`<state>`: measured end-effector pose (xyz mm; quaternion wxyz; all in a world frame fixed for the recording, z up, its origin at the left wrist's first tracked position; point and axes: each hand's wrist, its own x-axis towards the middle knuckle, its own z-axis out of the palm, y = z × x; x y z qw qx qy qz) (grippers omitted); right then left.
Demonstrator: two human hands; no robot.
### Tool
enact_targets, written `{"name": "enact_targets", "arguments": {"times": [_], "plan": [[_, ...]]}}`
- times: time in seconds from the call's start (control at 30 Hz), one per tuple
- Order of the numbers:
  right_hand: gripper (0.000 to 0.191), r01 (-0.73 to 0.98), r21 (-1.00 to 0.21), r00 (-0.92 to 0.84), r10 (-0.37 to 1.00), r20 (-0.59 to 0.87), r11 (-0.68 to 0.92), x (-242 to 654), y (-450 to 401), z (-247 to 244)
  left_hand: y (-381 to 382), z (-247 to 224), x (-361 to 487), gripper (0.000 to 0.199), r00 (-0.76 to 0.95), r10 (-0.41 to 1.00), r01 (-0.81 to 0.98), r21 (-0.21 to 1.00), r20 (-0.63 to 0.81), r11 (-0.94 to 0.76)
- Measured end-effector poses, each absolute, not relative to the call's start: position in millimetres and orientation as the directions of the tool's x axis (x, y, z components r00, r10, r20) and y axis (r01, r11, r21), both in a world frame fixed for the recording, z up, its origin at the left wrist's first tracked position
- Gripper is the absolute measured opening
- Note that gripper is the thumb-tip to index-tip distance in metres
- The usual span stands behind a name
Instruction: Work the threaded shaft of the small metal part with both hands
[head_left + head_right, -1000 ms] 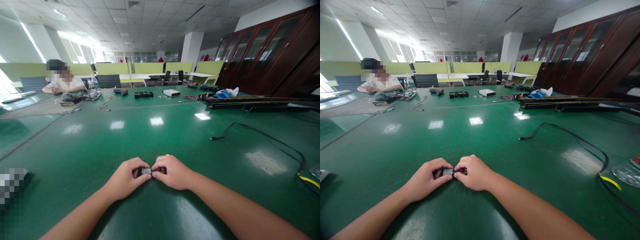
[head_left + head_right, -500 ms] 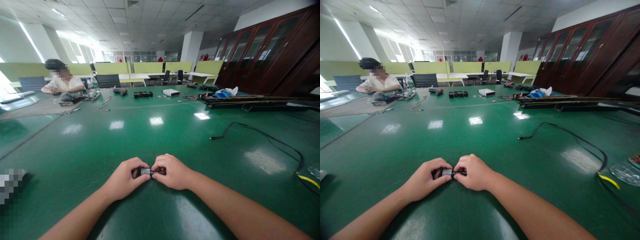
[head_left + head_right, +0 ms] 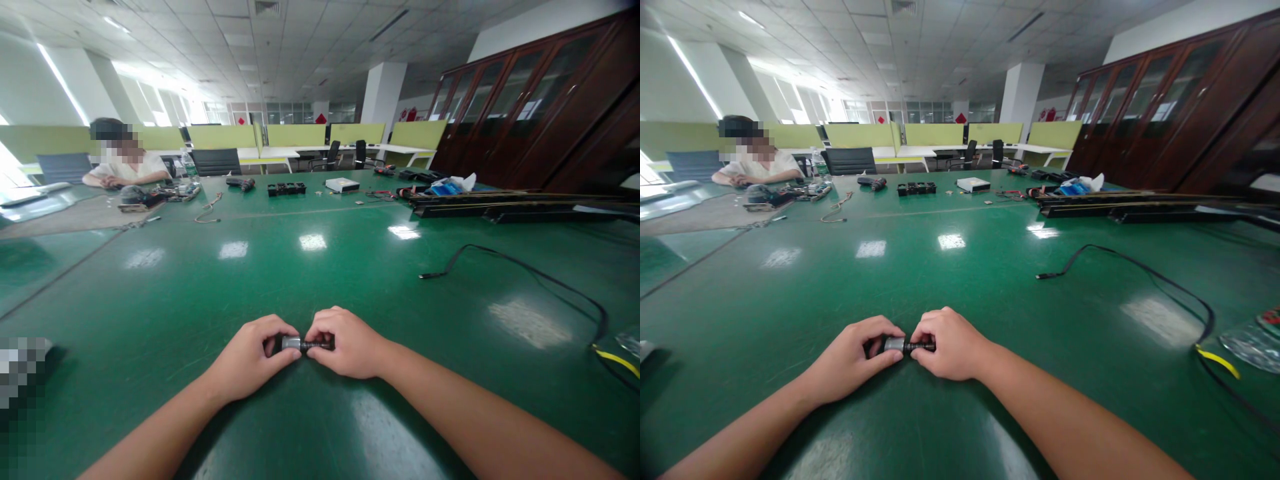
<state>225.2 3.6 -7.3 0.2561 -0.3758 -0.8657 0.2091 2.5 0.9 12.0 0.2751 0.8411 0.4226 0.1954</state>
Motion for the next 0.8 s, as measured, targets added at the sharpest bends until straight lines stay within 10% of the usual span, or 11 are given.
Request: {"name": "enact_targets", "arguments": {"times": [0.8], "plan": [[0.008, 0.537, -0.573, -0.578, 0.765, 0.284, 0.619, 232.3, 9.1, -5.7, 1.0, 10.5, 1.9, 0.022, 0.534, 0.841, 0.633, 0.620, 0.084, -0.463]]}}
